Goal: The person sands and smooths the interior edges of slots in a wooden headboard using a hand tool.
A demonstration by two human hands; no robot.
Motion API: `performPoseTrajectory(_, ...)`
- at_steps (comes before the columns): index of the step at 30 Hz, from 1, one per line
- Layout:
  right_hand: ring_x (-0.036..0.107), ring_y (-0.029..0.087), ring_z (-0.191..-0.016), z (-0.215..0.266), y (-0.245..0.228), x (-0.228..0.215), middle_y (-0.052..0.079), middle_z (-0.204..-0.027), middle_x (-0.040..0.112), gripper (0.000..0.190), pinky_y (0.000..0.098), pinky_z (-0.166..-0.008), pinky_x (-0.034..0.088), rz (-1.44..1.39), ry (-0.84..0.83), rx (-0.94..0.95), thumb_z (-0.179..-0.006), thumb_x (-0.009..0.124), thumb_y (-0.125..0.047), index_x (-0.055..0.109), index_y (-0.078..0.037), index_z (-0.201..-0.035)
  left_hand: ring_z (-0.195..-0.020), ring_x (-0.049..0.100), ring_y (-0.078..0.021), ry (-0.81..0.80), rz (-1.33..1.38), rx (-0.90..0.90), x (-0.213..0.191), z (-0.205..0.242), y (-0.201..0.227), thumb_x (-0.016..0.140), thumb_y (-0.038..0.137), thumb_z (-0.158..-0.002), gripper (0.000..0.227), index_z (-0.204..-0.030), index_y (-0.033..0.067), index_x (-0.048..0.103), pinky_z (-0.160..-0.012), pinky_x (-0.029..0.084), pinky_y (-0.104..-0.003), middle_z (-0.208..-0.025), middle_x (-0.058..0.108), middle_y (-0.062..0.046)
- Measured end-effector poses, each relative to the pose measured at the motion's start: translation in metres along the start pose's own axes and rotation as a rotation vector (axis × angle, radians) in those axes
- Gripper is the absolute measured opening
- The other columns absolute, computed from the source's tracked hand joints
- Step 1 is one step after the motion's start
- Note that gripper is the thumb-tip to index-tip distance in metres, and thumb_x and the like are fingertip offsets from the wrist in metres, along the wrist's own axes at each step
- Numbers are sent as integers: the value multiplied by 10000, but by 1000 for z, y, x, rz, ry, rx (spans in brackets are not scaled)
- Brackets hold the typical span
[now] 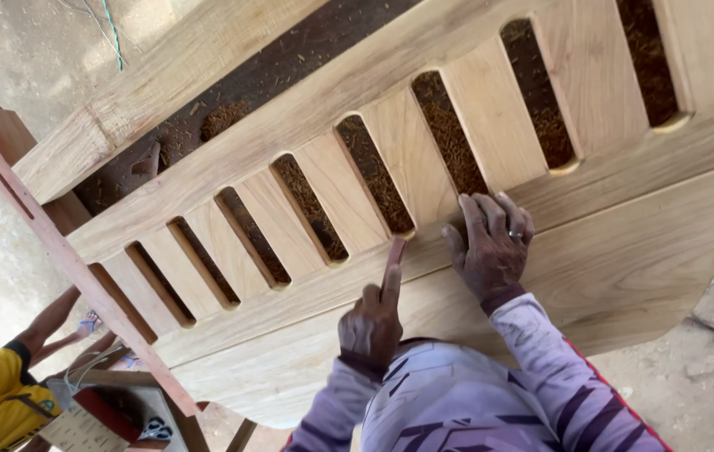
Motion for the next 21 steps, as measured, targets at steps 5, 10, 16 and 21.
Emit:
performPoseTrajectory(5, 485, 332, -1366, -5, 1, -1, 88, -1380, 611, 489, 516, -1165, 333, -12, 8, -18, -995, 713, -415, 665, -103, -1369, -525, 623, -237, 7, 23, -15, -15, -29, -1, 590, 9, -880, 660, -1521, 124, 483, -399, 520, -406, -774, 574, -109)
performPoseTrajectory(10, 483, 326, -1371, 1, 1, 2, 97, -1383, 608, 491, 521, -1173, 324, -2, 11, -5, -1000, 712, -409, 667, -96, -1375, -529, 621, -239, 33, 35, 37, -6, -14, -13, 597, 27, -858, 705, -1536, 176, 468, -413, 516, -424, -761, 568, -102)
performPoseTrajectory(16, 483, 328, -1369, 0, 3, 3, 88, -1383, 608, 496, 514, -1175, 318, -1, 17, -17, -995, 713, -412, 663, -103, -1381, -494, 605, -218, 8, 22, 35, -16, -21, -10, 588, -8, -884, 702, -1554, 159, 458, -378, 498, -407, -728, 557, -92)
performPoseTrajectory(21, 481, 315, -1375, 0, 1, 2, 86, -1388, 603, 496, 508, -1182, 318, -25, 10, -6, -989, 723, -396, 657, -105, -1386, -498, 590, -212, 98, 64, 76, -2, -21, -12, 609, 39, -923, 614, -1506, 183, 479, -398, 500, -398, -767, 565, -85)
Point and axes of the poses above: each hand's wrist, its own z-axis away from the middle knuckle, its own x-axis out of the palm, y = z × x, the point moved 4 cm from there along -z, towards the middle knuckle
